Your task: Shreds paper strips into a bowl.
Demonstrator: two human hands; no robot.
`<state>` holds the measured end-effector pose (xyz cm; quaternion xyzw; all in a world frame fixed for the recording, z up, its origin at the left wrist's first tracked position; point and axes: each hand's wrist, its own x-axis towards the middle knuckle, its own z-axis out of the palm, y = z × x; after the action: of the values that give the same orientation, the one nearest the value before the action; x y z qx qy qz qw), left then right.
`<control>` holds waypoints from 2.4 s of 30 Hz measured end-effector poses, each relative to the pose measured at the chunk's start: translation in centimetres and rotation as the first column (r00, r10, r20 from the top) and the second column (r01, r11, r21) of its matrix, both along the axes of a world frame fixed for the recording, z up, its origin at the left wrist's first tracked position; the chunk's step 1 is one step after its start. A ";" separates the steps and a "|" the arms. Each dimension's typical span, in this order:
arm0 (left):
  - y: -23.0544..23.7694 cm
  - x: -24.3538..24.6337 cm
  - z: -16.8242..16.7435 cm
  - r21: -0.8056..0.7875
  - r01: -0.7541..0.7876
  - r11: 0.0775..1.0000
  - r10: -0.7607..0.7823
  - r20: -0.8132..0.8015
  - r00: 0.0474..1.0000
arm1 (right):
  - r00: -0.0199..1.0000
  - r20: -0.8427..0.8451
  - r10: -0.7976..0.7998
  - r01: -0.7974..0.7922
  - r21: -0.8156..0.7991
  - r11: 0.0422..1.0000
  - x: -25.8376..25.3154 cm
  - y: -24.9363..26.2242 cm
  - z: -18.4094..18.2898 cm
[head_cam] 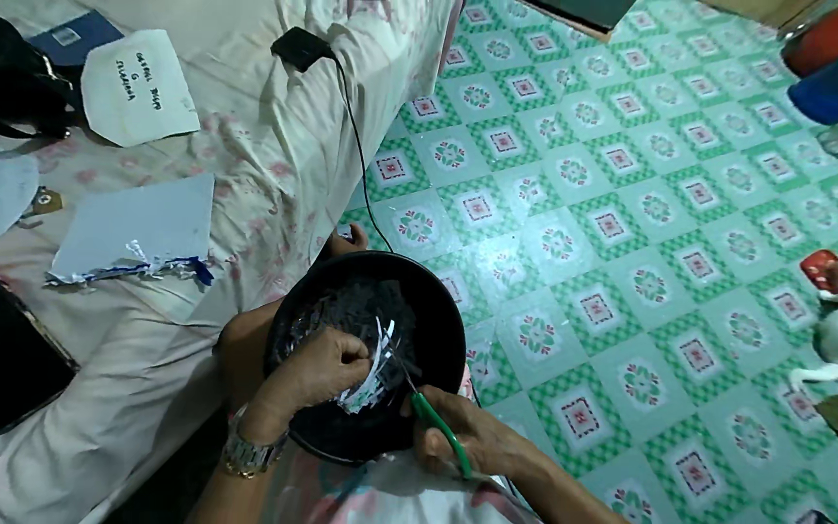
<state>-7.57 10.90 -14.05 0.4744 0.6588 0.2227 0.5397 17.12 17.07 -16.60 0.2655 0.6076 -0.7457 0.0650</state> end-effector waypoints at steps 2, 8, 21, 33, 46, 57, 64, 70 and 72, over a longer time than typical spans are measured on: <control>0.0 -0.1 0.0 -0.014 0.047 0.999 -0.047 -0.021 0.999 | 1.000 -0.002 -0.026 0.026 -0.021 0.999 -0.2 -0.1 -0.1; -0.2 0.1 0.1 -0.131 -0.064 0.989 0.075 0.082 0.994 | 0.984 -0.053 -0.169 0.164 -0.082 0.983 -0.2 -0.4 -0.7; -1.8 2.6 -0.5 -0.280 -0.440 0.853 0.522 0.452 0.724 | 0.990 -0.019 -0.143 0.141 -0.067 0.988 0.0 -0.5 -0.7; -1.3 2.6 -0.1 -0.195 -0.451 0.871 0.491 0.399 0.775 | 0.999 0.019 0.050 -0.051 0.026 0.998 0.2 -0.2 0.2; -0.6 3.3 -0.1 -0.154 -0.410 0.899 0.438 0.284 0.853 | 0.998 0.051 -0.021 0.019 0.049 0.999 -0.2 -0.1 0.1; -0.6 1.9 -0.3 -0.229 -0.269 0.936 0.327 0.273 0.905 | 0.983 -0.026 -0.184 0.182 -0.062 0.981 0.2 -0.2 -0.7; -0.9 0.6 0.2 -0.209 -0.298 0.931 0.351 0.300 0.887 | 0.999 0.045 -0.026 0.029 -0.070 0.997 0.9 0.2 0.2; -0.7 0.6 0.3 -0.235 -0.108 0.966 0.170 0.263 0.950 | 0.997 0.012 -0.078 0.078 0.013 0.997 0.0 0.6 0.1; -0.8 0.5 0.4 -0.232 -0.113 0.966 0.176 0.270 0.947 | 0.993 -0.049 -0.108 0.107 -0.019 0.994 0.1 0.6 -0.3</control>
<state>-7.12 10.13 -13.69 0.3262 0.6263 0.2566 0.6599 17.24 17.70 -16.89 0.2785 0.5876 -0.7596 0.0117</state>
